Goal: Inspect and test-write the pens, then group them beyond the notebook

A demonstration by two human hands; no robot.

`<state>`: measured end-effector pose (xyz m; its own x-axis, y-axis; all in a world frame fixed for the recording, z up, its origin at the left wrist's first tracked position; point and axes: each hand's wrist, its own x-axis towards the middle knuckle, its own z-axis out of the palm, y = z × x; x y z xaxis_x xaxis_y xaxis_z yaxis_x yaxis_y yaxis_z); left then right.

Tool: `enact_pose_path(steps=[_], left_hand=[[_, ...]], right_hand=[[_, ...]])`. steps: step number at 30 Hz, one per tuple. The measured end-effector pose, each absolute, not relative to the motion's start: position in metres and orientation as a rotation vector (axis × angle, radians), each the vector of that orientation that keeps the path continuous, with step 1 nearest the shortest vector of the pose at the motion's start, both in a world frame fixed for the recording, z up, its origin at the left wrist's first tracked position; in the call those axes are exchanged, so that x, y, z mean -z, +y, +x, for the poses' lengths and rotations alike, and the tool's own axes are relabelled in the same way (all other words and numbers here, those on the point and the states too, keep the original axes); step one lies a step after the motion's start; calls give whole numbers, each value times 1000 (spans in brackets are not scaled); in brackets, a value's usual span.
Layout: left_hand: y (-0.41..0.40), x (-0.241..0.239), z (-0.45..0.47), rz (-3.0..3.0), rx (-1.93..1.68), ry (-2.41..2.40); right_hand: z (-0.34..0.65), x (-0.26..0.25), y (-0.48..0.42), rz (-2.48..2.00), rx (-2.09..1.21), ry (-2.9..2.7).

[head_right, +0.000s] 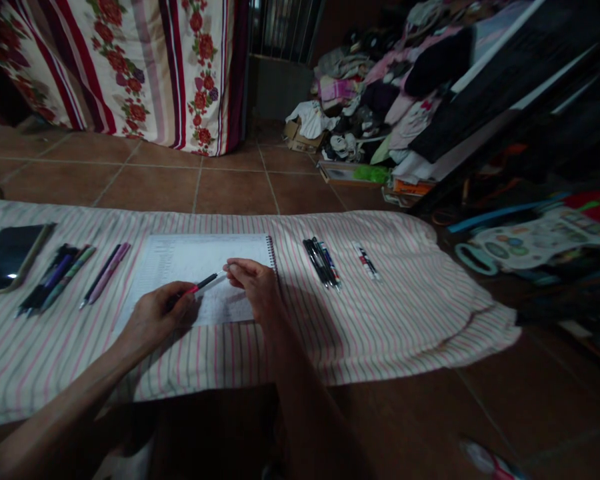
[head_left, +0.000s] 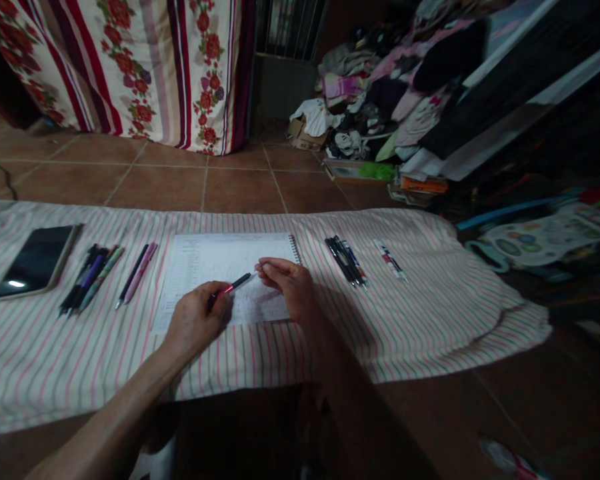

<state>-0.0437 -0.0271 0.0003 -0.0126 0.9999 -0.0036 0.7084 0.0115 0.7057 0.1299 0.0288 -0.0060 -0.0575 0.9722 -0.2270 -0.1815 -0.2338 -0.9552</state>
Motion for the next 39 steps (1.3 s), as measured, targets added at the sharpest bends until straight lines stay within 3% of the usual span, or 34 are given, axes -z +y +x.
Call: enact_pose_path(steps=[39], left_hand=[[-27, 2, -41, 1754, -719, 1750]], right_hand=[[127, 11, 27, -1240, -1429, -1219]])
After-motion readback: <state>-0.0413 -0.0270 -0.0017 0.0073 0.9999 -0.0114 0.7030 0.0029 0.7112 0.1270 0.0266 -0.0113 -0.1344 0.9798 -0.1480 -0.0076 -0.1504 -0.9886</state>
